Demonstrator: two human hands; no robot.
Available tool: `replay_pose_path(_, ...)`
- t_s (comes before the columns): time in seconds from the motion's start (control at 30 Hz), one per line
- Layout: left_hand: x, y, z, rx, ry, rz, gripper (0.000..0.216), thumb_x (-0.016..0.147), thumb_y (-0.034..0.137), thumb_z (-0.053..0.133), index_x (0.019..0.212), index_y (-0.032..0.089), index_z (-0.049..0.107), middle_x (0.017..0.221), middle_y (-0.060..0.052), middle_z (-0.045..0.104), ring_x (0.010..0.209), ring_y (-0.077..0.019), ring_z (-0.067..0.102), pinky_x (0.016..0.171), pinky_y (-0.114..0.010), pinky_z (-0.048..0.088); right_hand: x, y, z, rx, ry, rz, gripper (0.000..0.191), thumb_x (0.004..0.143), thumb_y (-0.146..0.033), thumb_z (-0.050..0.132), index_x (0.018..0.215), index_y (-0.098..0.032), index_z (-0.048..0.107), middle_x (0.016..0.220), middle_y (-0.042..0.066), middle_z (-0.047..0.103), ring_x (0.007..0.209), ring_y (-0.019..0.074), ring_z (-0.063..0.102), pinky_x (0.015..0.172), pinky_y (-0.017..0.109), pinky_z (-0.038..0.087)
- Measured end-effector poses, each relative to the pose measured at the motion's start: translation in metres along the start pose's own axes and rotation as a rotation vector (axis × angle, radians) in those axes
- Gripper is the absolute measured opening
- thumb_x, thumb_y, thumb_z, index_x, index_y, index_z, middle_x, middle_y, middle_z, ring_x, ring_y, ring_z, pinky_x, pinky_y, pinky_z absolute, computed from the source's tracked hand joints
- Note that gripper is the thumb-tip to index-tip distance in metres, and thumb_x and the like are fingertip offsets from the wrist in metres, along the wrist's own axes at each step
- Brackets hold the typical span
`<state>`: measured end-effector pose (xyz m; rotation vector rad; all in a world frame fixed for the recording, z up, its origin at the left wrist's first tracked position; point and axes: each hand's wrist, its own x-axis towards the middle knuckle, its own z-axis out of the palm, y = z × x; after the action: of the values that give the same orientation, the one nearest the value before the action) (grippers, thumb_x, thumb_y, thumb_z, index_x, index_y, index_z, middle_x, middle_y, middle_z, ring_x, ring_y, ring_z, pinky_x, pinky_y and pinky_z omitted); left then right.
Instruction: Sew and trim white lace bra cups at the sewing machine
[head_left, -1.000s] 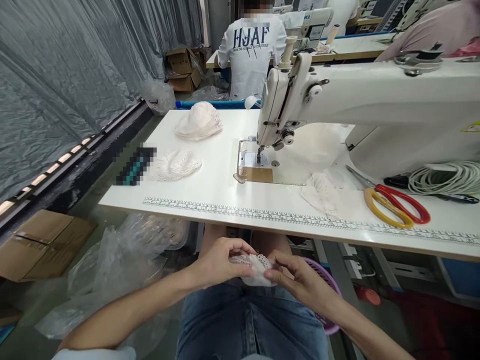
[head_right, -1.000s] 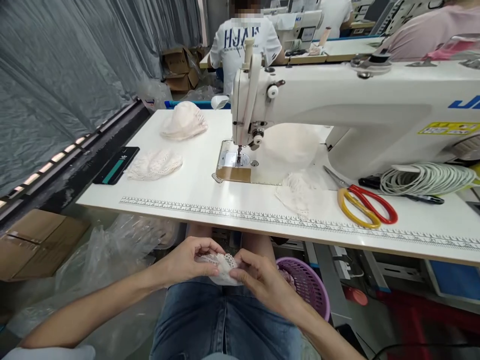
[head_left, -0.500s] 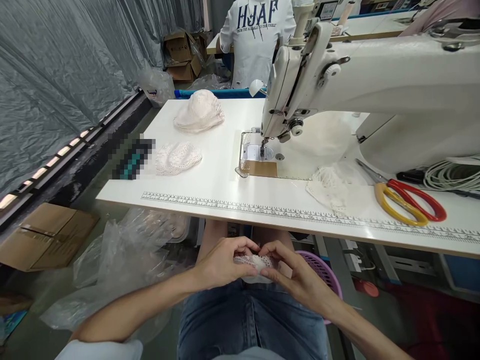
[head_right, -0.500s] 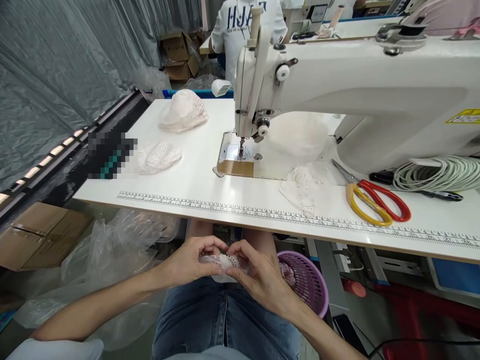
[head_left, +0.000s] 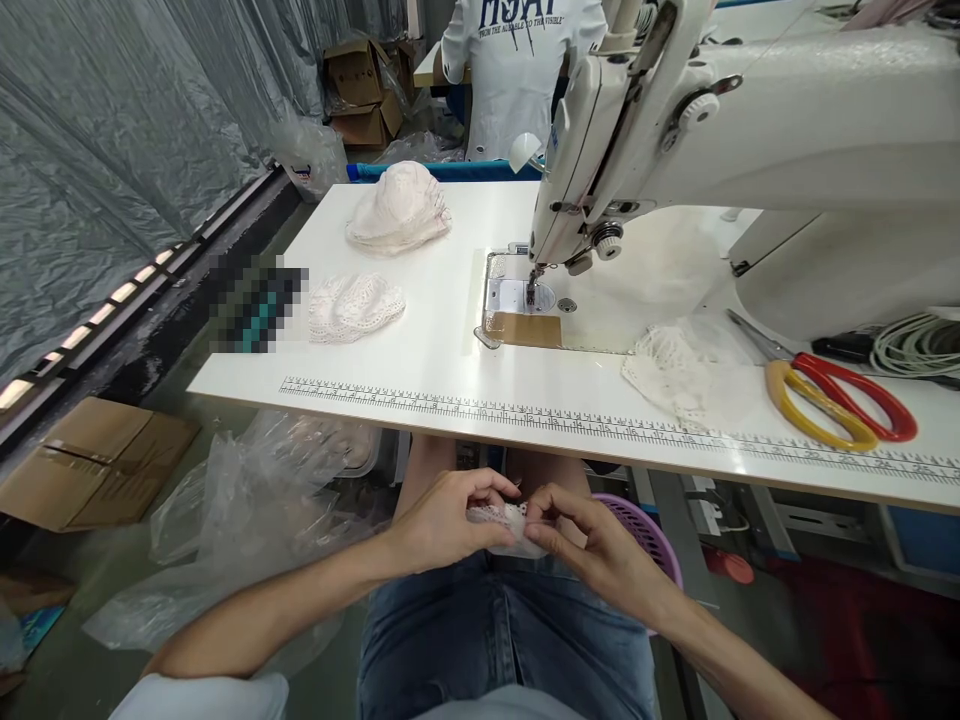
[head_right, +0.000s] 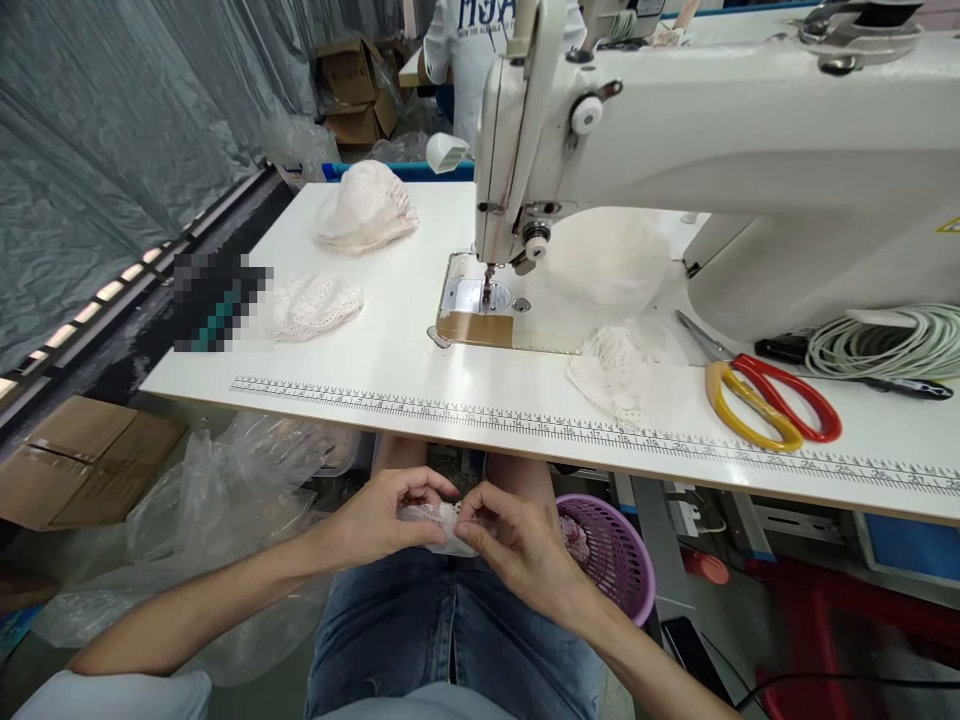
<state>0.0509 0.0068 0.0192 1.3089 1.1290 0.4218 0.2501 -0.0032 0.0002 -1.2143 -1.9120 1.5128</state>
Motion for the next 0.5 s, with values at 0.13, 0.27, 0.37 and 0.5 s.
replay_pose_path(0.13, -0.0002, -0.0005, -0.0009, 0.000, -0.016, -0.010, 0.036, 0.068, 0.020, 0.069, 0.103, 0.015, 0.061, 0.080, -0.001, 0.063, 0.075, -0.0140, 0.059, 0.069, -0.022, 0.043, 0.0029, 0.0004, 0.0003, 0.128, -0.029, 0.042, 0.024, 0.090, -0.039, 0.047, 0.079, -0.019, 0.053, 0.067, -0.002, 0.048, 0.057, 0.0099, 0.041, 0.051, 0.021, 0.031)
replay_pose_path(0.27, 0.0001, -0.0001, -0.0007, -0.002, -0.015, -0.020, 0.036, 0.068, 0.019, 0.069, 0.102, 0.015, 0.061, 0.079, -0.001, 0.064, 0.075, -0.0142, 0.059, 0.069, -0.022, 0.043, 0.0031, 0.0012, 0.0009, 0.141, -0.028, 0.049, 0.024, 0.090, -0.039, 0.047, 0.079, -0.018, 0.052, 0.068, -0.002, 0.047, 0.058, 0.0102, 0.041, 0.051, 0.021, 0.031)
replay_pose_path(0.37, 0.0008, 0.0000, -0.0001, -0.008, -0.015, -0.021, 0.035, 0.068, 0.020, 0.069, 0.101, 0.014, 0.061, 0.078, -0.001, 0.064, 0.075, -0.0143, 0.059, 0.070, -0.023, 0.043, 0.0029, 0.0008, 0.0006, 0.143, -0.026, 0.045, 0.023, 0.090, -0.037, 0.047, 0.079, -0.018, 0.052, 0.066, -0.002, 0.046, 0.057, 0.0099, 0.040, 0.050, 0.021, 0.030)
replay_pose_path(0.5, 0.0013, -0.0012, 0.0005, -0.014, -0.021, -0.024, 0.036, 0.068, 0.020, 0.070, 0.102, 0.014, 0.061, 0.078, -0.002, 0.064, 0.076, -0.0147, 0.059, 0.070, -0.024, 0.043, 0.0031, 0.0010, 0.0003, 0.143, -0.022, 0.044, 0.021, 0.090, -0.036, 0.047, 0.078, -0.019, 0.051, 0.065, -0.003, 0.045, 0.056, 0.0095, 0.039, 0.049, 0.020, 0.029)
